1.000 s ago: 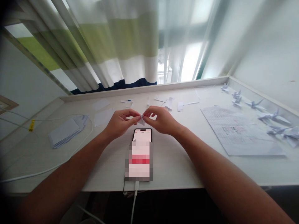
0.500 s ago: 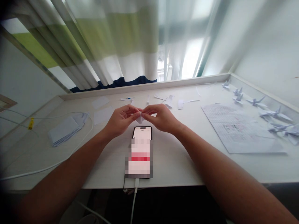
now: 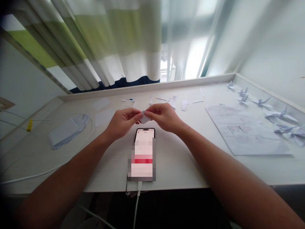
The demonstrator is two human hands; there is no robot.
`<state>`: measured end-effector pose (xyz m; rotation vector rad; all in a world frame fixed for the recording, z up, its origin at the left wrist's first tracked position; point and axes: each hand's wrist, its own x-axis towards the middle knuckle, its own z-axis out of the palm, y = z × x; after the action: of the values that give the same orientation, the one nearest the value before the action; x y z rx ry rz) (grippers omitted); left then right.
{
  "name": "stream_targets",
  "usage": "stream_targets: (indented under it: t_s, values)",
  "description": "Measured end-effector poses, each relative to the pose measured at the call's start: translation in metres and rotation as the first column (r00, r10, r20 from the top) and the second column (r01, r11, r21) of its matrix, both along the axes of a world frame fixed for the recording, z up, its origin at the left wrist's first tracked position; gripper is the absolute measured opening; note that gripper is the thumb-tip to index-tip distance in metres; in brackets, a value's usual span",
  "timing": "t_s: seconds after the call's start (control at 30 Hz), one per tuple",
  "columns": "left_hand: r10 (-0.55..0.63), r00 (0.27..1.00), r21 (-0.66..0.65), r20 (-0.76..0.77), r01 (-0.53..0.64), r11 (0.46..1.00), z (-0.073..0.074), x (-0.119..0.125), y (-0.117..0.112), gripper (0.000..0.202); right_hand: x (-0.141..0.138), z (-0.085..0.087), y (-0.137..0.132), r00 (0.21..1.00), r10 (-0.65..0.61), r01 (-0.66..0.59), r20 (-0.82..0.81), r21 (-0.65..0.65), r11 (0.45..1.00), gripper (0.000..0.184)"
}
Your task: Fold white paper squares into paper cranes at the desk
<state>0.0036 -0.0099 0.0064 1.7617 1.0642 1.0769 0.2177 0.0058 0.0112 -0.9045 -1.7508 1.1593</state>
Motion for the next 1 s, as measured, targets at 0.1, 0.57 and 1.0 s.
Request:
stream_targets:
  t_s: [0.1, 0.57, 1.0]
  values:
    - [-0.029, 1.0, -0.024, -0.004, 0.029, 0.999, -0.001, 0.0, 0.0, 0.041, 0.0, 0.0, 0.001, 1.0, -0.007, 0.008, 0.015, -0.018, 1.0, 0.025]
    - [-0.099, 0.965, -0.344, 0.244, 0.181, 0.921, 0.006, 0.008, -0.006, 0.047, -0.002, 0.004, 0.0, 0.998, -0.04, 0.044, -0.055, 0.069, 0.997, 0.022]
    - [-0.061, 0.943, -0.381, 0.327, 0.191, 0.905, 0.003, 0.011, -0.008, 0.041, -0.007, -0.004, -0.001, 0.993, -0.045, 0.056, -0.108, 0.094, 0.994, 0.021]
